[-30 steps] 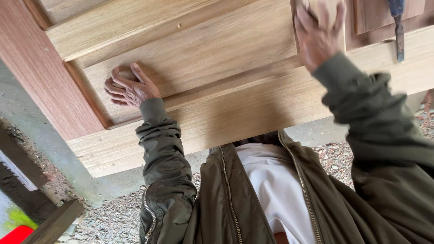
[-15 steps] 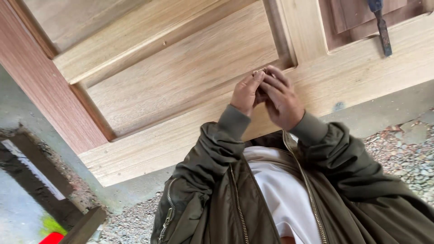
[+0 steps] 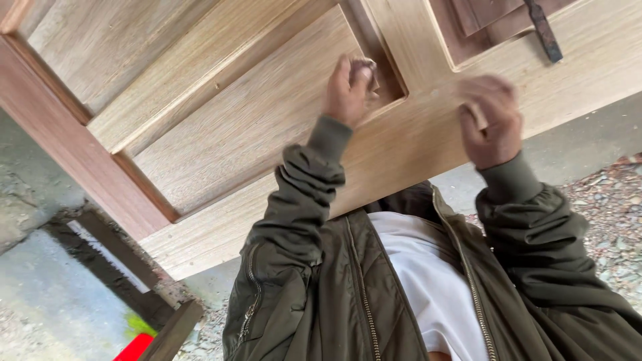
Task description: Sanding and chiseling a wooden door to refine its surface and edges.
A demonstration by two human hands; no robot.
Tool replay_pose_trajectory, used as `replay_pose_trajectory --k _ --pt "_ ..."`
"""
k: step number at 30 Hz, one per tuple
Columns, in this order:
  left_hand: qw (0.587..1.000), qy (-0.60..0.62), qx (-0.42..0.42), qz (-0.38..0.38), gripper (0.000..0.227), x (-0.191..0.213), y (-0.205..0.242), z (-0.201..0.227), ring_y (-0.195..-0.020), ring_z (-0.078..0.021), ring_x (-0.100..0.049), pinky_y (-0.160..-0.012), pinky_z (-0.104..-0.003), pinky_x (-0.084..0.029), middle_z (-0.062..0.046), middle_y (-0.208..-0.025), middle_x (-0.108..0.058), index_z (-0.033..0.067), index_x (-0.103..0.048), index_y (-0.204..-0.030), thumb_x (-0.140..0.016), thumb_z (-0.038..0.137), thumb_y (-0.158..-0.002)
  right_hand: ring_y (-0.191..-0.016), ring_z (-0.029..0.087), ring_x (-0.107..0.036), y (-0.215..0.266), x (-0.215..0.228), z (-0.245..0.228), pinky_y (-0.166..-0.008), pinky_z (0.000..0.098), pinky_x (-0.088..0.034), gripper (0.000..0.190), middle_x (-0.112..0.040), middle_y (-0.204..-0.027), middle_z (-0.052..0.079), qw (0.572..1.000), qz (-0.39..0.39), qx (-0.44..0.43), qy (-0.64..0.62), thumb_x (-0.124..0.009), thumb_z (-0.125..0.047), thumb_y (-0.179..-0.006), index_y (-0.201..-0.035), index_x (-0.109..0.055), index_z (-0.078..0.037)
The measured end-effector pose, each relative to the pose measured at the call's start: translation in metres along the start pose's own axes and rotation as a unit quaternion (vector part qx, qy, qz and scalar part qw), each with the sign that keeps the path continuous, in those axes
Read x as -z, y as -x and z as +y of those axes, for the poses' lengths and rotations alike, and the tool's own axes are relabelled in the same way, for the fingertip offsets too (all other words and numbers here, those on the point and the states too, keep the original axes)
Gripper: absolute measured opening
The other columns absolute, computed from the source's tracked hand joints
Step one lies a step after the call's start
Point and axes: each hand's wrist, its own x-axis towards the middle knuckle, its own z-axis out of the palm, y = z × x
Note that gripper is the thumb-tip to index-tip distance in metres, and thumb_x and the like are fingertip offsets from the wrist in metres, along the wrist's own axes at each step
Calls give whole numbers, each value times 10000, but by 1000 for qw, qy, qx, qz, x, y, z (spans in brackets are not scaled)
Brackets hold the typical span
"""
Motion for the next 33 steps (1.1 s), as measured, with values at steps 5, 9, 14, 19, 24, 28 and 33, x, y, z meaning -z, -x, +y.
replay_pose_trajectory --k 5,9,14,19,24,28,33 --pt "897 -403 -178 22 73 18 -47 -2 -683 -239 -505 -616 -345 -402 -93 -701 -543 88 -498 -725 -524 153 -704 -1208 416 -128 14 5 43 -897 601 -162 535 -179 -1345 235 914 -2 -64 400 -404 -332 -939 -1319 -374 43" --pt "864 -471 -176 -16 211 13 -62 -3 -582 -198 -474 -483 -330 -409 -58 -639 -495 94 -411 -631 -614 126 -678 -1200 405 -146 15 6 48 -874 604 -194 538 -198 -1345 225 914 11 -62 402 -468 -305 -908 -1301 -410 57" --pt "856 -493 -150 33 168 13 -69 -17 -600 -229 -514 -509 -360 -438 -79 -689 -518 95 -469 -661 -619 169 -658 -1187 429 -206 16 7 49 -874 568 -175 514 -270 -1332 268 919 34 -19 394 -550 -246 -886 -1260 -504 104" --pt "954 -293 41 54 74 -6 -41 38 -385 -107 -477 -244 -201 -425 -67 -621 -572 79 -486 -694 -533 36 -730 -1166 445 -212 13 7 41 -855 596 -155 516 -300 -1312 294 928 39 -24 369 -600 -185 -846 -1256 -489 107" --pt "953 -300 15 27 124 0 -36 56 -449 -87 -509 -211 -183 -374 -42 -626 -616 95 -533 -600 -539 66 -721 -1093 466 -290 12 8 33 -800 609 -215 502 -361 -1259 311 926 56 -2 374 -642 -125 -794 -1218 -499 103" --pt "944 -325 -5 -51 125 13 -53 40 -412 -95 -574 -295 -203 -444 -48 -548 -609 93 -540 -565 -641 46 -621 -1005 492 -346 16 6 40 -824 579 -196 456 -464 -1128 319 920 69 10 386 -610 -181 -869 -1227 -550 95" --pt "916 -392 70 -47 66 1 -65 53 -544 -99 -662 -507 -183 -575 -81 -666 -658 66 -548 -668 -600 63 -709 -943 516 -387 19 4 46 -762 599 -233 413 -479 -1113 313 914 76 3 399 -617 -183 -882 -1206 -557 66"
